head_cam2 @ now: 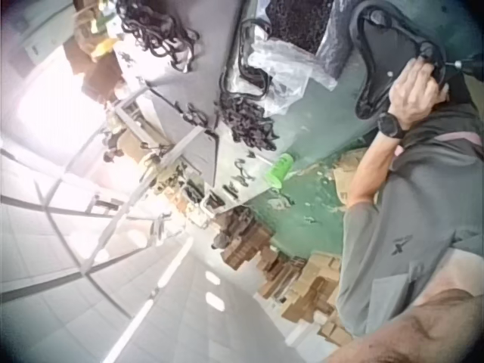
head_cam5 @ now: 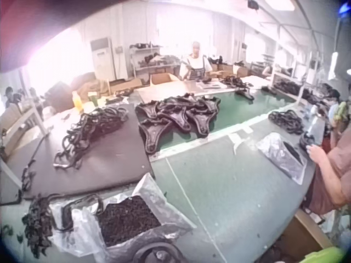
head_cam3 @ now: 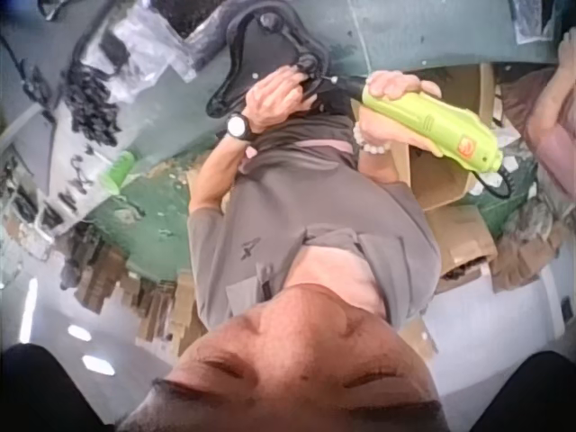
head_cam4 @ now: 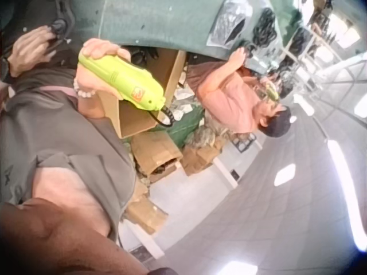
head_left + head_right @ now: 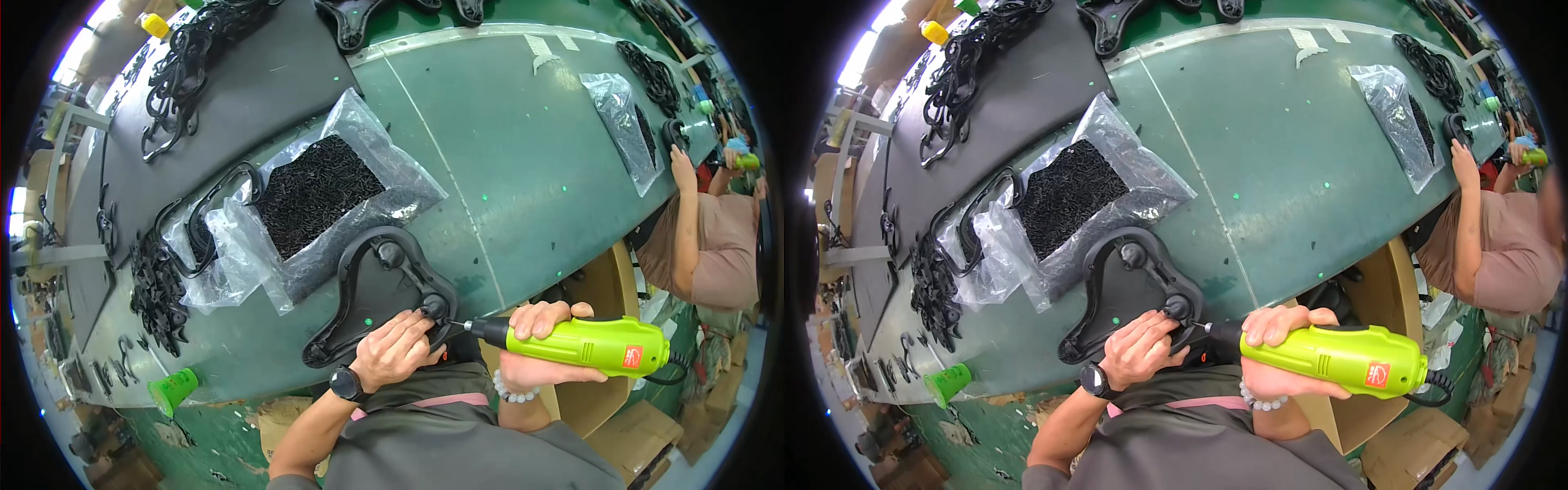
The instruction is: Assembling bicycle seats by attaching components using an electric screwdriver.
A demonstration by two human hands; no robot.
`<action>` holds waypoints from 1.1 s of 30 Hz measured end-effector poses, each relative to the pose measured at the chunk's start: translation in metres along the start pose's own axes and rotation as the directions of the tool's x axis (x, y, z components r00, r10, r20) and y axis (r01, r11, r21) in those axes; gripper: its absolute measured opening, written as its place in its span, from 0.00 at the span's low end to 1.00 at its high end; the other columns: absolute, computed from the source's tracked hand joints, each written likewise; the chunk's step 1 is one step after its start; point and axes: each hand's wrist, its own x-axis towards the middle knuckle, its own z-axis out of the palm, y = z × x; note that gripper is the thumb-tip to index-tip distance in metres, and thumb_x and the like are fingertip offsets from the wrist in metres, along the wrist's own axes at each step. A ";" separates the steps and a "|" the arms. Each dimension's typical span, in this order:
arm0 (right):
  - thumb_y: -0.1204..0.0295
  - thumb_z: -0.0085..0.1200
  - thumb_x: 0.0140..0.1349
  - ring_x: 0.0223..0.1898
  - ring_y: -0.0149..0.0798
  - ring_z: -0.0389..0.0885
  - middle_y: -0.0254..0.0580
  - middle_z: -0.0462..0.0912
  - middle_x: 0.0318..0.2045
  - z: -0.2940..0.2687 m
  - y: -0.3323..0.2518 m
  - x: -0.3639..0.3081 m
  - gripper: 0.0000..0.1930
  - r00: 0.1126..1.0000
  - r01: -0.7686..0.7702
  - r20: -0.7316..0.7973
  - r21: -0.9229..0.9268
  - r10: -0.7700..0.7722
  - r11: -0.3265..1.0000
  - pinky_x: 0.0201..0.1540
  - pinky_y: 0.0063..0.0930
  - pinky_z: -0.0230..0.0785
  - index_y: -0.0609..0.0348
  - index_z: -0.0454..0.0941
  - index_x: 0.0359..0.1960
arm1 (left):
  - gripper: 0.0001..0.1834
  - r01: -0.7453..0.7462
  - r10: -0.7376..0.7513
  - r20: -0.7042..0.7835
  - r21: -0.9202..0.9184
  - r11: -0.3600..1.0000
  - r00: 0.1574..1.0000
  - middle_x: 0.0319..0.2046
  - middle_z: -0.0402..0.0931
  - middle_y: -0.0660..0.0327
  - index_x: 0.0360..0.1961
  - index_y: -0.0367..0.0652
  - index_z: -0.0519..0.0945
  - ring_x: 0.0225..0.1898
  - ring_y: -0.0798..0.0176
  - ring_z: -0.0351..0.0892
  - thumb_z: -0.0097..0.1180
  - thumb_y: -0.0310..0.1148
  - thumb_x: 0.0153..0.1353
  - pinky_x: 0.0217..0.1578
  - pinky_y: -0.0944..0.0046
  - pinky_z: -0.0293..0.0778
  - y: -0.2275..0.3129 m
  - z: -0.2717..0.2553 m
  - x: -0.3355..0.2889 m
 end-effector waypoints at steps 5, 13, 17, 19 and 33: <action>0.19 0.30 0.49 0.24 0.41 0.76 0.41 0.75 0.26 -0.003 -0.001 -0.009 0.51 0.995 0.034 0.093 0.013 -0.035 0.999 0.31 0.37 0.72 0.54 0.63 0.56 | 0.22 0.007 -0.007 0.016 -0.021 1.000 1.000 0.34 0.81 0.56 0.24 0.42 0.66 0.35 0.55 0.84 0.72 0.33 0.43 0.42 0.58 0.83 0.001 0.003 -0.006; 0.20 0.34 0.49 0.26 0.44 0.77 0.45 0.77 0.28 -0.003 0.005 -0.013 0.50 0.980 0.029 0.197 0.010 -0.031 1.000 0.33 0.41 0.72 0.56 0.64 0.55 | 0.19 -0.013 0.013 0.013 -0.013 1.000 1.000 0.35 0.80 0.56 0.25 0.40 0.69 0.36 0.56 0.83 0.71 0.32 0.44 0.43 0.58 0.82 0.001 0.004 -0.006; 0.20 0.39 0.45 0.28 0.46 0.77 0.47 0.76 0.29 0.002 0.008 -0.001 0.53 0.971 -0.081 0.225 0.024 0.074 0.996 0.34 0.45 0.71 0.58 0.61 0.57 | 0.19 -0.001 0.002 0.027 -0.032 0.999 1.000 0.36 0.80 0.57 0.23 0.40 0.69 0.37 0.56 0.83 0.71 0.32 0.43 0.42 0.59 0.82 -0.002 -0.004 0.003; 0.22 0.41 0.48 0.26 0.47 0.76 0.49 0.76 0.27 0.004 0.007 0.013 0.53 0.920 -0.124 0.377 0.025 0.105 0.992 0.32 0.45 0.71 0.59 0.60 0.58 | 0.18 0.047 -0.045 0.059 -0.037 0.998 0.997 0.35 0.80 0.58 0.21 0.40 0.69 0.37 0.56 0.83 0.71 0.32 0.43 0.40 0.60 0.82 -0.004 -0.012 0.008; 0.18 0.33 0.46 0.23 0.49 0.77 0.54 0.79 0.24 0.028 -0.017 0.014 0.56 0.820 -0.381 0.518 0.179 0.243 0.907 0.30 0.46 0.72 0.62 0.66 0.57 | 0.12 0.478 -0.479 -0.157 0.560 0.677 0.863 0.37 0.73 0.55 0.37 0.41 0.80 0.44 0.50 0.70 0.60 0.37 0.57 0.44 0.53 0.68 -0.155 -0.095 0.018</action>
